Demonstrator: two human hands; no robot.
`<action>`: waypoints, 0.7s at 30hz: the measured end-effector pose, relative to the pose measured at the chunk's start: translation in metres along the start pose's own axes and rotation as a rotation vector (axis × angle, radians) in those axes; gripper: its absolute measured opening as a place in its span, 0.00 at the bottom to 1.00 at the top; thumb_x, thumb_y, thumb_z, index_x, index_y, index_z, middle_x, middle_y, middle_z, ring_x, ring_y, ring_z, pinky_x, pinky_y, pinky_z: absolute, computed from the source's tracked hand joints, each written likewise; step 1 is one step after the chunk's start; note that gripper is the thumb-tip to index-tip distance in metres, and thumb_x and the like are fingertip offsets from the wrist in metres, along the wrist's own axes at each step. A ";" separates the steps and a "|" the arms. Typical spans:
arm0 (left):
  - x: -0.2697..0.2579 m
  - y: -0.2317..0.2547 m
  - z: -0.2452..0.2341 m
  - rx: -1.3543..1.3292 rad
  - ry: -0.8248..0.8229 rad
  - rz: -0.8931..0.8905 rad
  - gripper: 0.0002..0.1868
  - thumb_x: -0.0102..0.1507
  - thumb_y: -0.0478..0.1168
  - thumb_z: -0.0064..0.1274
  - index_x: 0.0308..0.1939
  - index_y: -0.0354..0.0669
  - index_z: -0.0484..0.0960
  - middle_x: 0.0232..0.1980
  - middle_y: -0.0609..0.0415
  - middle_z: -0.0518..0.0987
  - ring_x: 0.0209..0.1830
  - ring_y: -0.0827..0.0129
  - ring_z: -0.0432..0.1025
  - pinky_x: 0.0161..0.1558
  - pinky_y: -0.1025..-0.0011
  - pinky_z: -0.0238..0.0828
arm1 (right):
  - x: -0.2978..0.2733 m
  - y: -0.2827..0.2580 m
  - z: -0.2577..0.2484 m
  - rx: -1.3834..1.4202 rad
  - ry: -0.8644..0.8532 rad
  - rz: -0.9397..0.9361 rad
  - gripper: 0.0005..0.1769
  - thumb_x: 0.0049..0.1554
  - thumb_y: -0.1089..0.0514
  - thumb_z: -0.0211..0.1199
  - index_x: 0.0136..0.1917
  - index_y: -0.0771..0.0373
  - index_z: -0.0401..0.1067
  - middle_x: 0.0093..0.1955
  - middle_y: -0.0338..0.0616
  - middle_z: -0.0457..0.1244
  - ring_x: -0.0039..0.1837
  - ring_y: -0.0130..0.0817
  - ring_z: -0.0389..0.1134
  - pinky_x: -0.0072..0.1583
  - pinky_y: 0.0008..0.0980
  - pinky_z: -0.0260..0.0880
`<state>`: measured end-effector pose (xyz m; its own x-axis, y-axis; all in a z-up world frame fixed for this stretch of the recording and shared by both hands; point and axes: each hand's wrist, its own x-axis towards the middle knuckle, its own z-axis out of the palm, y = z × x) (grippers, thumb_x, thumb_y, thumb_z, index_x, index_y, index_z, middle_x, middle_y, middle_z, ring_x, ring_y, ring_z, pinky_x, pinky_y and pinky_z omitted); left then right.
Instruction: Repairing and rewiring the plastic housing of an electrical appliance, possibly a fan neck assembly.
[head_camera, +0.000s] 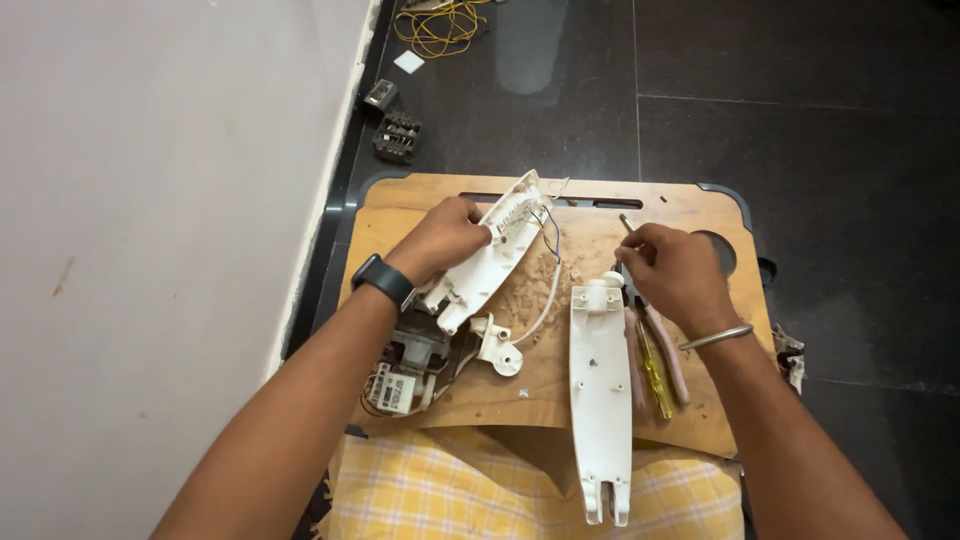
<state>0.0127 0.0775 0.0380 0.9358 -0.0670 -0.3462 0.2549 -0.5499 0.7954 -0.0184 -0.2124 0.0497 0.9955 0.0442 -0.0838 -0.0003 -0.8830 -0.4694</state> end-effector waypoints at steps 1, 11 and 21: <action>-0.003 -0.002 0.001 0.001 0.001 0.000 0.17 0.58 0.37 0.53 0.48 0.30 0.80 0.43 0.39 0.84 0.41 0.58 0.81 0.44 0.63 0.76 | 0.001 0.002 0.002 0.001 0.000 -0.001 0.13 0.58 0.52 0.66 0.53 0.60 0.81 0.44 0.49 0.73 0.45 0.41 0.76 0.50 0.36 0.76; -0.036 -0.022 0.055 -0.924 -0.227 -0.168 0.28 0.54 0.25 0.42 0.61 0.30 0.69 0.49 0.42 0.78 0.45 0.58 0.77 0.47 0.63 0.81 | 0.008 0.011 0.005 -0.076 -0.087 -0.158 0.15 0.57 0.50 0.65 0.53 0.60 0.80 0.47 0.47 0.73 0.49 0.42 0.76 0.54 0.40 0.75; -0.060 -0.032 0.075 -0.894 0.032 -0.084 0.30 0.50 0.23 0.42 0.56 0.41 0.60 0.48 0.44 0.73 0.38 0.57 0.78 0.31 0.68 0.75 | -0.009 -0.024 0.039 0.330 -0.219 -0.144 0.36 0.60 0.52 0.58 0.76 0.64 0.51 0.72 0.49 0.61 0.63 0.43 0.69 0.60 0.39 0.72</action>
<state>-0.0700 0.0361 -0.0040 0.9084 -0.0250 -0.4173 0.4047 0.3028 0.8629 -0.0313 -0.1735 0.0274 0.9438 0.2864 -0.1652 0.0718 -0.6652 -0.7432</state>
